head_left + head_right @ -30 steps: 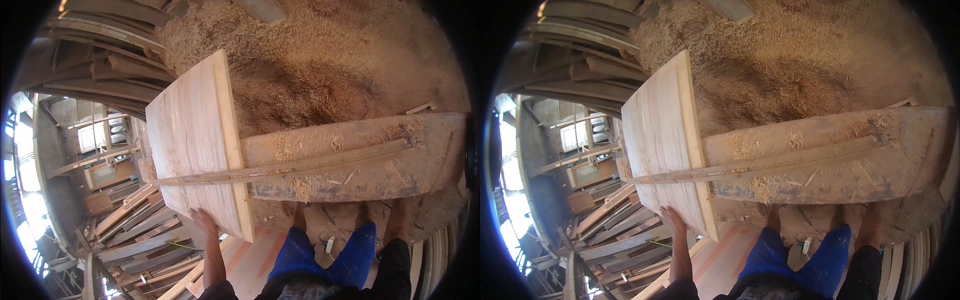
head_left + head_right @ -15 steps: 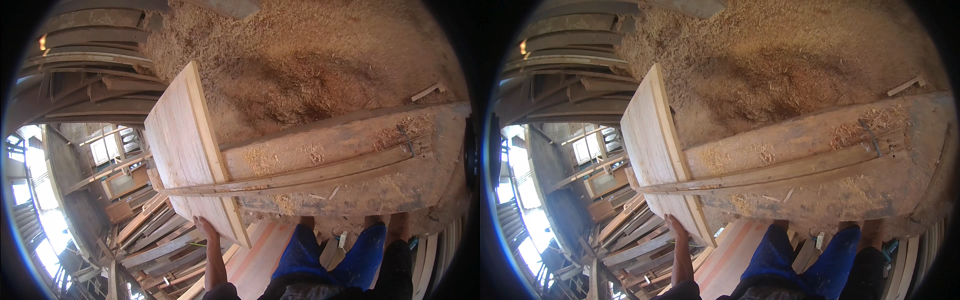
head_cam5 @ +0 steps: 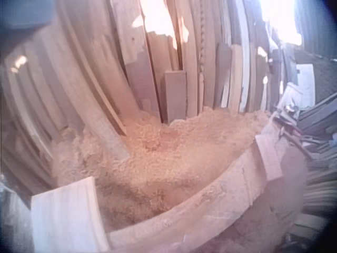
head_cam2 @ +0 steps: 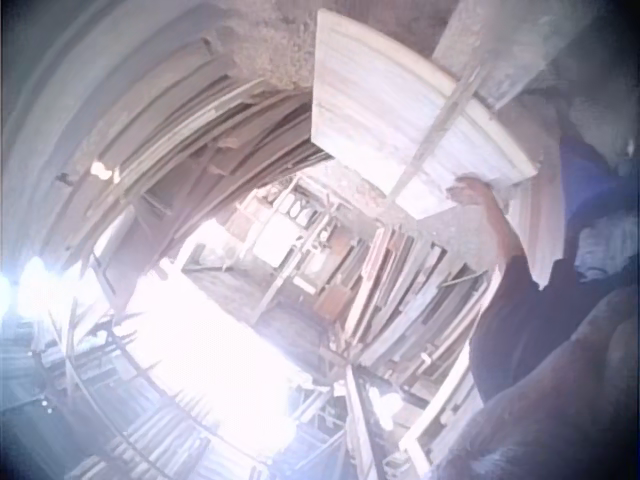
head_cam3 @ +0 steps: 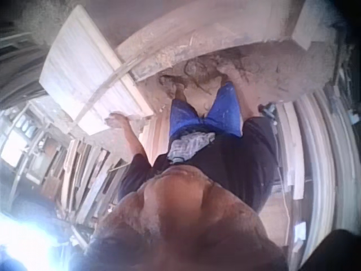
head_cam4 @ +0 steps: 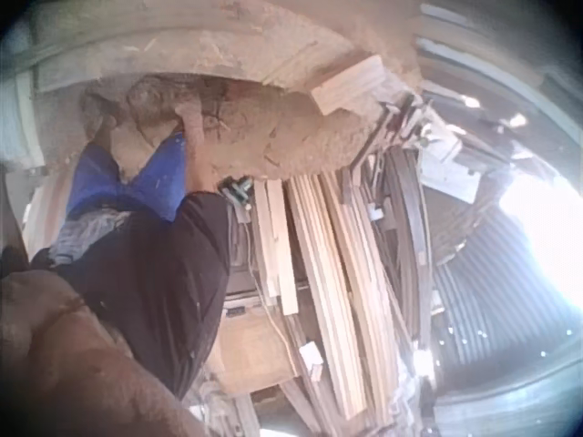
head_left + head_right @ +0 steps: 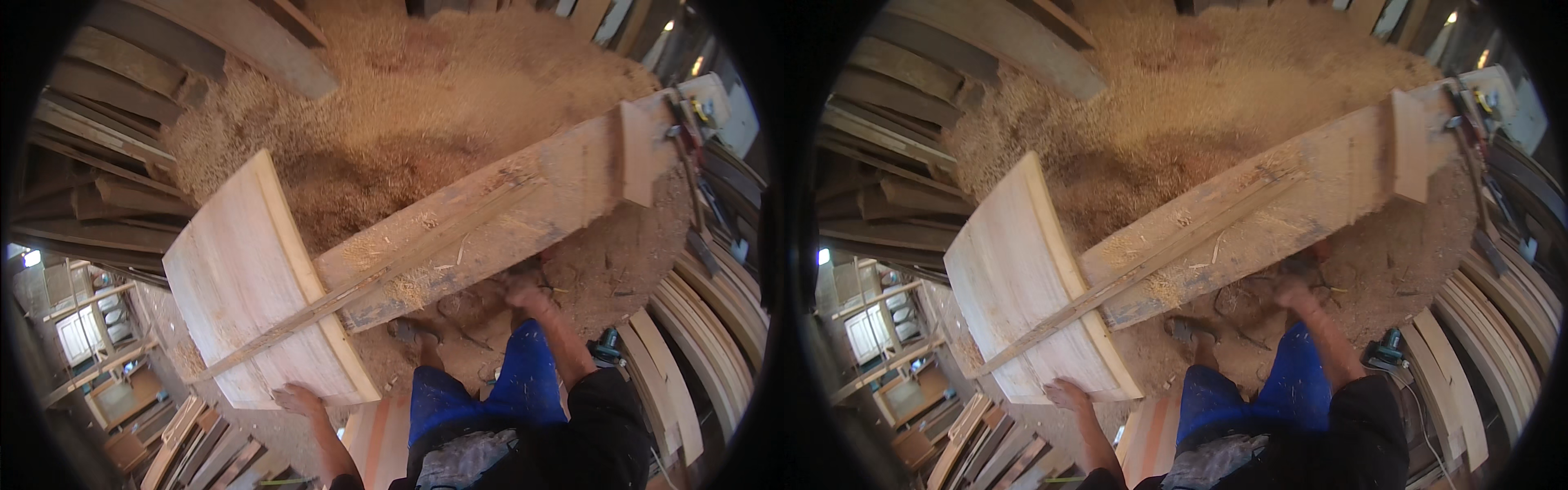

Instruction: The person sands the surface of a square wooden board using a power sander, turning the board to work on different areas and checking the finish by hand.

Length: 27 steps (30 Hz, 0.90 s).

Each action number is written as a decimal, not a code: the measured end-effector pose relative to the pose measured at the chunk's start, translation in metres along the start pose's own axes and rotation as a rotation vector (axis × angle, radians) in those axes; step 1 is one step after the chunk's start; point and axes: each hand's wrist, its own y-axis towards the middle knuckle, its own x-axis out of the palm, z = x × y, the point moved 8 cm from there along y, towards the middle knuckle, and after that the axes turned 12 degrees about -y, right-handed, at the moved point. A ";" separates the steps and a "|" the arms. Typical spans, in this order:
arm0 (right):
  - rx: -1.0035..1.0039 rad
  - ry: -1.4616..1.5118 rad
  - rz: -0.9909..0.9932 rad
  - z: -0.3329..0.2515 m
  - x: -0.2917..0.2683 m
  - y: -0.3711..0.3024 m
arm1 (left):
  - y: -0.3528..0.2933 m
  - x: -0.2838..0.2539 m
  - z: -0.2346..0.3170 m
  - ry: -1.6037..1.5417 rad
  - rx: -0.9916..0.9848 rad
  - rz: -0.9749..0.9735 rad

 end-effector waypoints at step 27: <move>0.436 -0.182 0.529 -0.035 -0.314 -0.106 | -0.057 -0.014 0.031 -0.229 0.031 -0.523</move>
